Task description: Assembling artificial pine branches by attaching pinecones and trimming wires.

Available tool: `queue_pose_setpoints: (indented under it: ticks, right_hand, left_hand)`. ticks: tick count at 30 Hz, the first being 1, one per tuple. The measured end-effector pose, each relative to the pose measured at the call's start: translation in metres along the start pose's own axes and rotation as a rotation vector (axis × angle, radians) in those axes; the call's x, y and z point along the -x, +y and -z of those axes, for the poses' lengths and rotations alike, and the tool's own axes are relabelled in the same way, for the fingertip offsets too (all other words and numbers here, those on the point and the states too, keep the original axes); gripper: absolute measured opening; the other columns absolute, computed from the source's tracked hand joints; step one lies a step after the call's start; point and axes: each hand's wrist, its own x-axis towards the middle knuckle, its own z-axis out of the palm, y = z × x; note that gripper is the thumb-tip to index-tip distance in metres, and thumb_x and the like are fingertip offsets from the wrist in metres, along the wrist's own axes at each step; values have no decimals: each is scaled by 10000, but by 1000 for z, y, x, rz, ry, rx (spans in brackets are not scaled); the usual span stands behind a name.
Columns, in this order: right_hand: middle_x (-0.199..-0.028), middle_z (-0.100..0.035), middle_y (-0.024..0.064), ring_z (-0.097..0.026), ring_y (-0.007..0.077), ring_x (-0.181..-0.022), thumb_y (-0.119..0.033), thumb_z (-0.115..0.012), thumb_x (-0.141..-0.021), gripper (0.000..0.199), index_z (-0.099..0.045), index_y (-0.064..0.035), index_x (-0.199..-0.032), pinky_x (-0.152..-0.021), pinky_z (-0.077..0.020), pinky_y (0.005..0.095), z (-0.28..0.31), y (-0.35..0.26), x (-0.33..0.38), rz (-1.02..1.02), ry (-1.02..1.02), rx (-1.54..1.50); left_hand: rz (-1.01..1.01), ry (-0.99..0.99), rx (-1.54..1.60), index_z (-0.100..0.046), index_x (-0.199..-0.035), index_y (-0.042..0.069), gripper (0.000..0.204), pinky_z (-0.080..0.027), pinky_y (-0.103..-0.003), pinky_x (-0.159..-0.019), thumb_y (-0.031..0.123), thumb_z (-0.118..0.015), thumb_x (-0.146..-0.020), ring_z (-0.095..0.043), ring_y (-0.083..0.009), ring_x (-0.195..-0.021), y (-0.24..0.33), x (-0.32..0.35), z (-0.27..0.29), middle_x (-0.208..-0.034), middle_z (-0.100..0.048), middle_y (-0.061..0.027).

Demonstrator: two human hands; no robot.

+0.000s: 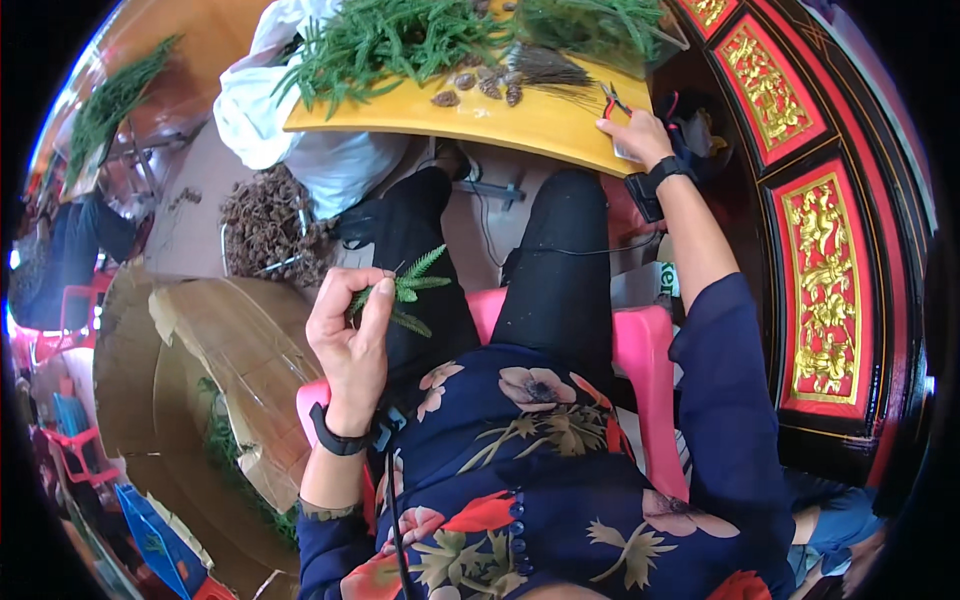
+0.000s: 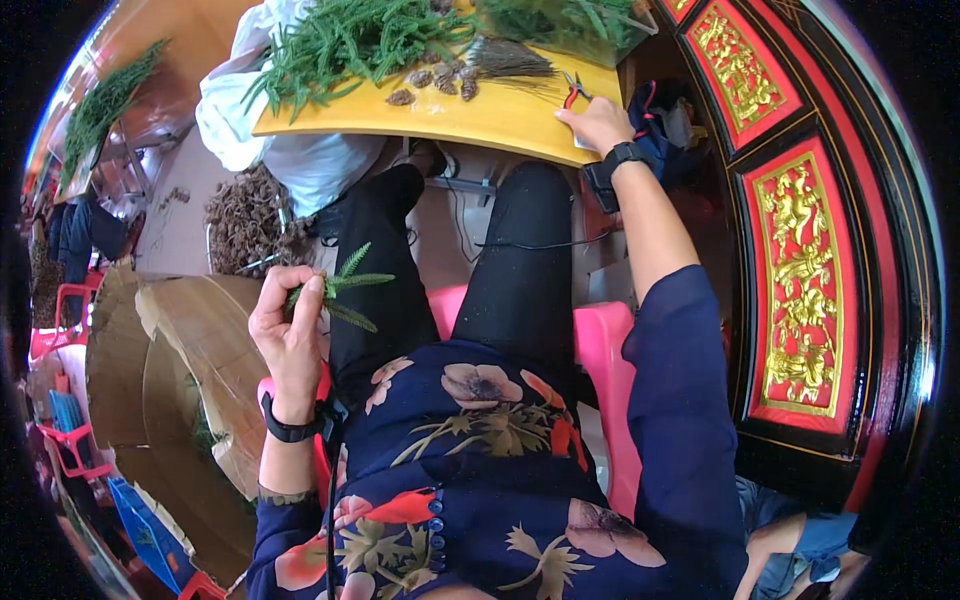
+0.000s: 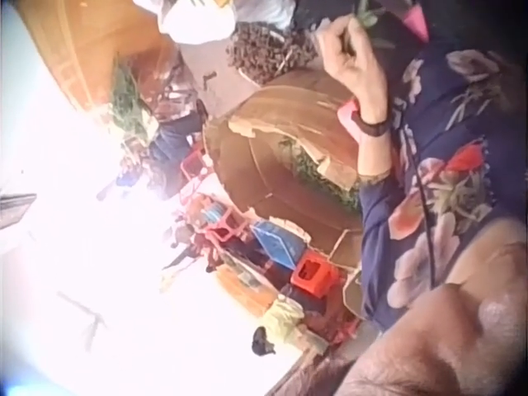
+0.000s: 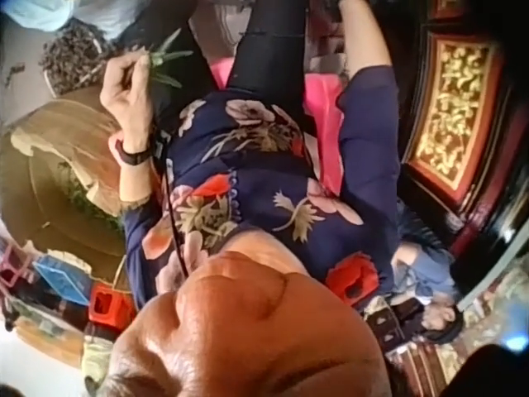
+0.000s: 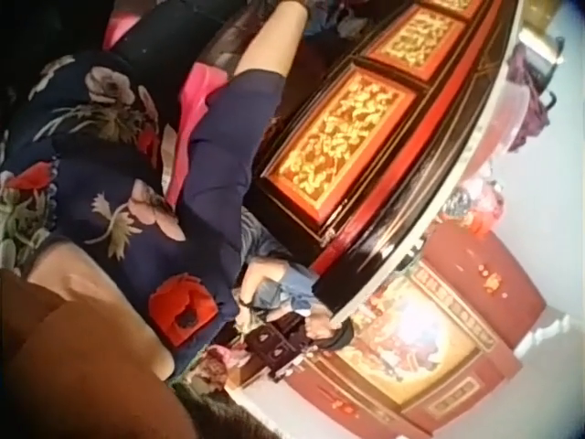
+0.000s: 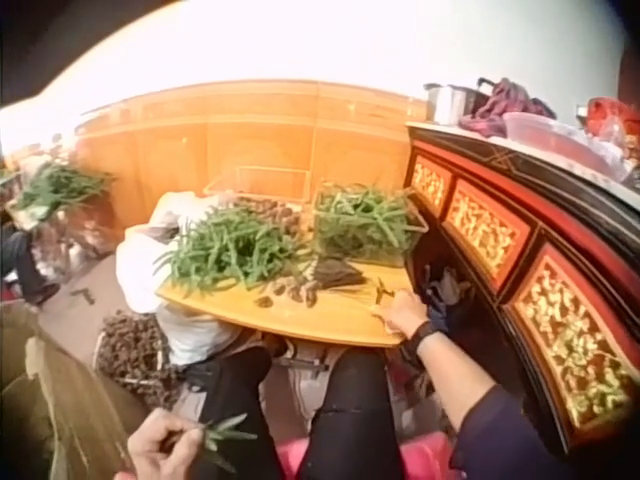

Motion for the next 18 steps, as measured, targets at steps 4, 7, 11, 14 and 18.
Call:
queue_pose_setpoints:
  ticks: [4, 7, 11, 14, 18]
  right_hand:
    - [-1144, -609, 223, -560, 387, -1111, -471, -631, -774, 581, -626, -14, -1134, -910, -460, 444, 7, -4, -4, 45, -93, 219]
    - [-1090, -616, 260, -594, 397, -1033, -387, -629, -759, 510, -619, 0, -1091, -883, -469, 451, -6, -3, 6, -6, 87, 236]
    - [-1065, -630, 248, -610, 368, -1026, -341, -615, -785, 443, -620, 10, -1056, -873, -476, 433, -15, 2, 13, -72, 211, 138]
    - [-1049, -637, 226, -619, 336, -1009, -313, -611, -806, 397, -615, 11, -1034, -850, -482, 415, -16, 8, 21, -99, 277, -1]
    - [-921, -635, 161, -625, 267, -855, -212, -597, -823, 262, -586, 7, -965, -762, -488, 363, 1, -14, 65, 82, 352, -386]
  left_hand:
    - [41, -23, 76, -622, -849, -15, 17, -375, -202, -658, -14, -605, -846, -477, -66, -722, 0, 3, 1, -798, -551, -2]
    - [81, -53, 157, -625, -866, -1, 30, -356, -190, -643, 0, -596, -859, -458, -44, -714, 0, 5, 2, -807, -545, 16]
    - [197, -82, 323, -629, -893, 29, 52, -326, -178, -619, 37, -580, -878, -434, -13, -700, 2, 5, 6, -818, -540, 38]
    - [318, -97, 451, -625, -903, 35, 58, -323, -177, -615, 53, -573, -883, -438, -7, -700, 5, 3, 10, -823, -544, 41]
    - [386, -170, 621, -643, -902, 22, 67, -309, -164, -583, 49, -584, -884, -428, -19, -668, 6, 3, 11, -827, -551, 40]
